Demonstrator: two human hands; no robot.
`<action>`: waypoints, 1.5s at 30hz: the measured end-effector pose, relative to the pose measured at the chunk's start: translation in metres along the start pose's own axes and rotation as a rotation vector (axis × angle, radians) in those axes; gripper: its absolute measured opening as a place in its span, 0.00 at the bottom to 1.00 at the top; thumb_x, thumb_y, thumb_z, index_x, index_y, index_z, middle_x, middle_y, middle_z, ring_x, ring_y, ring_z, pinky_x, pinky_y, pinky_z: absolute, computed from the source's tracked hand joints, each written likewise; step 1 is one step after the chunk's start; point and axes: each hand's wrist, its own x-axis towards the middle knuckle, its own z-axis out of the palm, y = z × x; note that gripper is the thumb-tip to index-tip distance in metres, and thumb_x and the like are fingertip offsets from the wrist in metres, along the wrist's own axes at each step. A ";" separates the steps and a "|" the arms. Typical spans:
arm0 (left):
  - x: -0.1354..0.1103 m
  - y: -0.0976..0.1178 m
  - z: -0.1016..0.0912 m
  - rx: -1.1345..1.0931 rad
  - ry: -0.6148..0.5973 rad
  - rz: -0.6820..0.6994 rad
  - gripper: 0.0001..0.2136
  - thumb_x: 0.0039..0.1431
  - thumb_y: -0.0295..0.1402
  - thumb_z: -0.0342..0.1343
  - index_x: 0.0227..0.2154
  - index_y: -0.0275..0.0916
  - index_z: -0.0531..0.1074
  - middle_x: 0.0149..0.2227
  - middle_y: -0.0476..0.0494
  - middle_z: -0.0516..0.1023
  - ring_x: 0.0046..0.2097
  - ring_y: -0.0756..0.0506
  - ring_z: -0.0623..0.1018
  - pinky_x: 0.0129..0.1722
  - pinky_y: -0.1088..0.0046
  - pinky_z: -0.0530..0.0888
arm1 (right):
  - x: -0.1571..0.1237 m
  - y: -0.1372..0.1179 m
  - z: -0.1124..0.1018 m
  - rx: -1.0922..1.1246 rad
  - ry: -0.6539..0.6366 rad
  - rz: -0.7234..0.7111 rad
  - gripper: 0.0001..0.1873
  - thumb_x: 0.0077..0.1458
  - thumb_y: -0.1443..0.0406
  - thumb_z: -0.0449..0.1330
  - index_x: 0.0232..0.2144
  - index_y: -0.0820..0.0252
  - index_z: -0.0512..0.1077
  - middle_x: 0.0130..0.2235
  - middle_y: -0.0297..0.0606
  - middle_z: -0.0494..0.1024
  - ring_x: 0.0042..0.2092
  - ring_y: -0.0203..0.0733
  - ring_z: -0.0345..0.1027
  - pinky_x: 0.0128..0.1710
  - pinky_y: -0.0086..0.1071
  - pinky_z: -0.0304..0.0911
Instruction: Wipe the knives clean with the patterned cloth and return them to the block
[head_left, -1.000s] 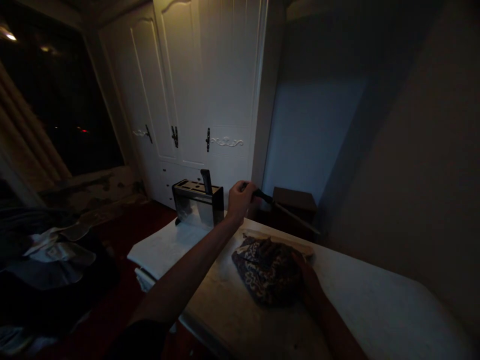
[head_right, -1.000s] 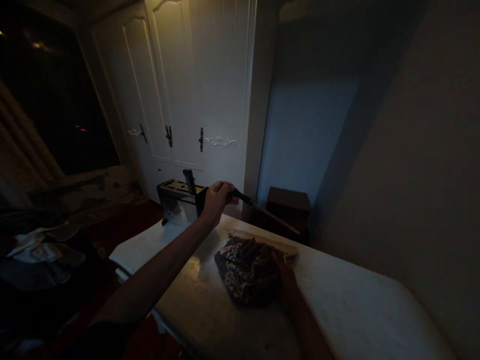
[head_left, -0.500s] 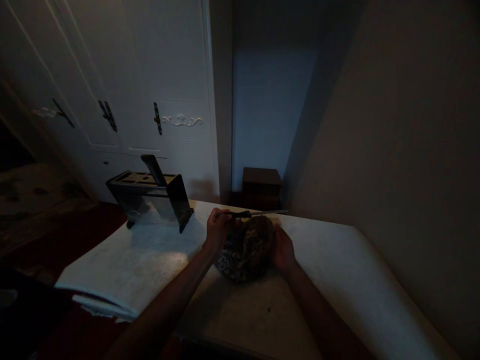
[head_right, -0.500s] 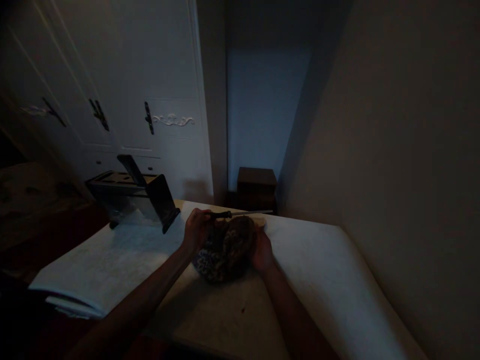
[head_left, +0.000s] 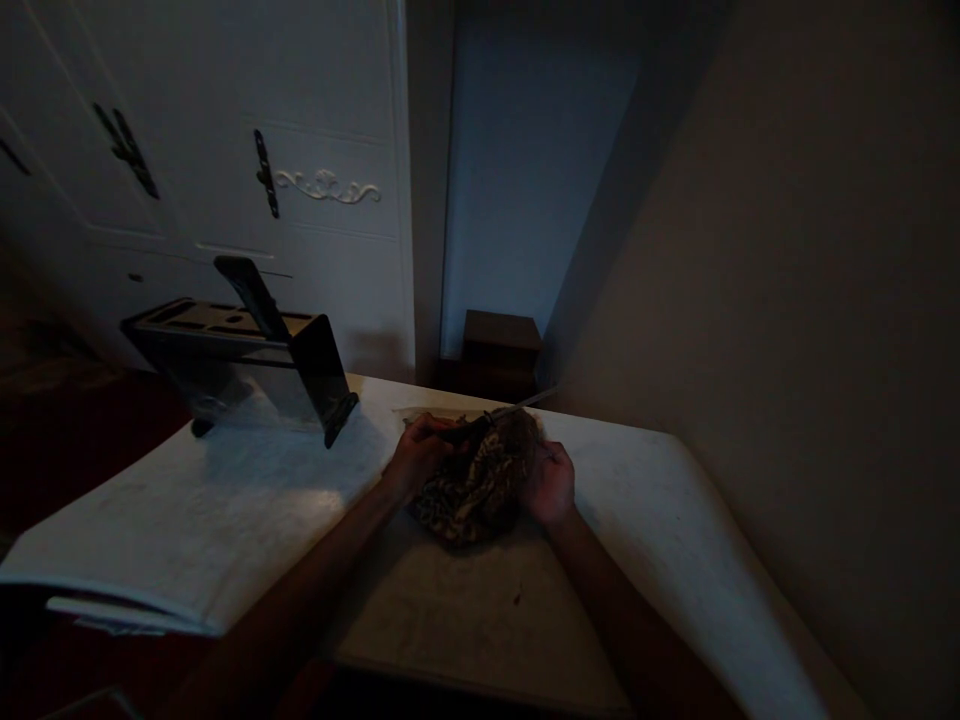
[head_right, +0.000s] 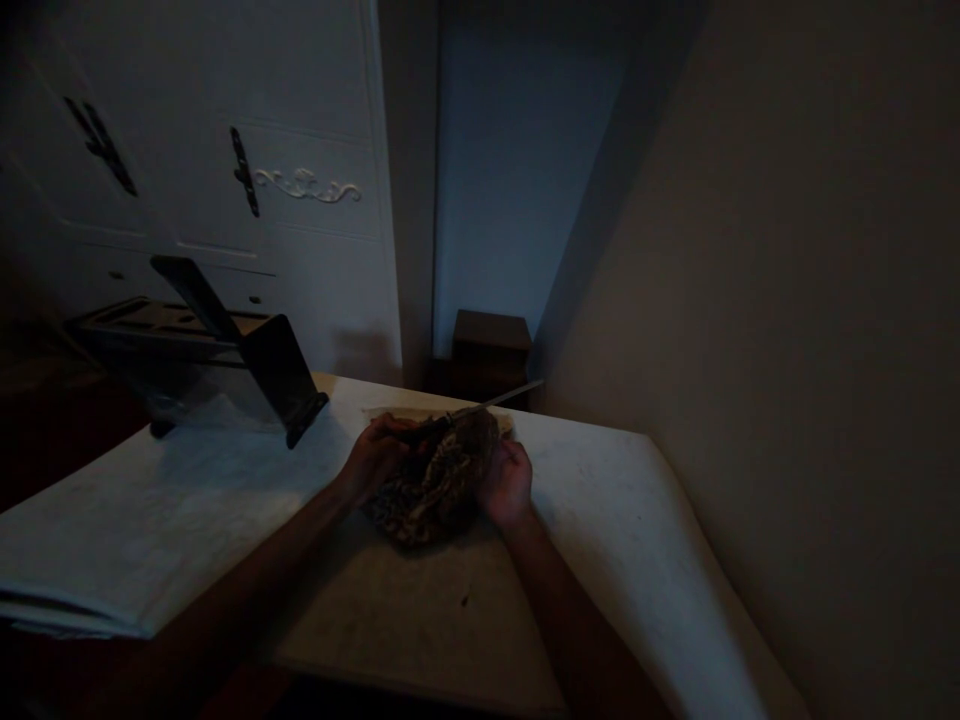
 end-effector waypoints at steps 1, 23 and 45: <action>0.000 -0.001 0.000 0.023 -0.005 -0.006 0.12 0.34 0.23 0.63 0.24 0.38 0.69 0.36 0.50 0.78 0.34 0.47 0.78 0.37 0.68 0.75 | 0.002 0.001 -0.002 -0.018 0.009 0.016 0.14 0.48 0.60 0.53 0.34 0.55 0.76 0.35 0.36 0.82 0.55 0.49 0.69 0.56 0.47 0.63; -0.002 -0.015 -0.009 1.074 -0.347 0.430 0.10 0.56 0.34 0.57 0.40 0.38 0.70 0.40 0.42 0.76 0.43 0.43 0.74 0.46 0.64 0.70 | 0.015 0.017 -0.013 -0.321 0.008 -0.266 0.19 0.37 0.64 0.74 0.34 0.58 0.76 0.36 0.33 0.81 0.35 0.37 0.75 0.39 0.30 0.72; -0.006 -0.015 0.006 1.148 -0.235 0.441 0.15 0.66 0.41 0.45 0.36 0.37 0.73 0.35 0.45 0.78 0.37 0.46 0.76 0.40 0.69 0.70 | 0.020 0.014 -0.019 -0.244 0.079 -0.273 0.13 0.39 0.66 0.70 0.31 0.60 0.74 0.31 0.32 0.79 0.31 0.34 0.72 0.33 0.26 0.70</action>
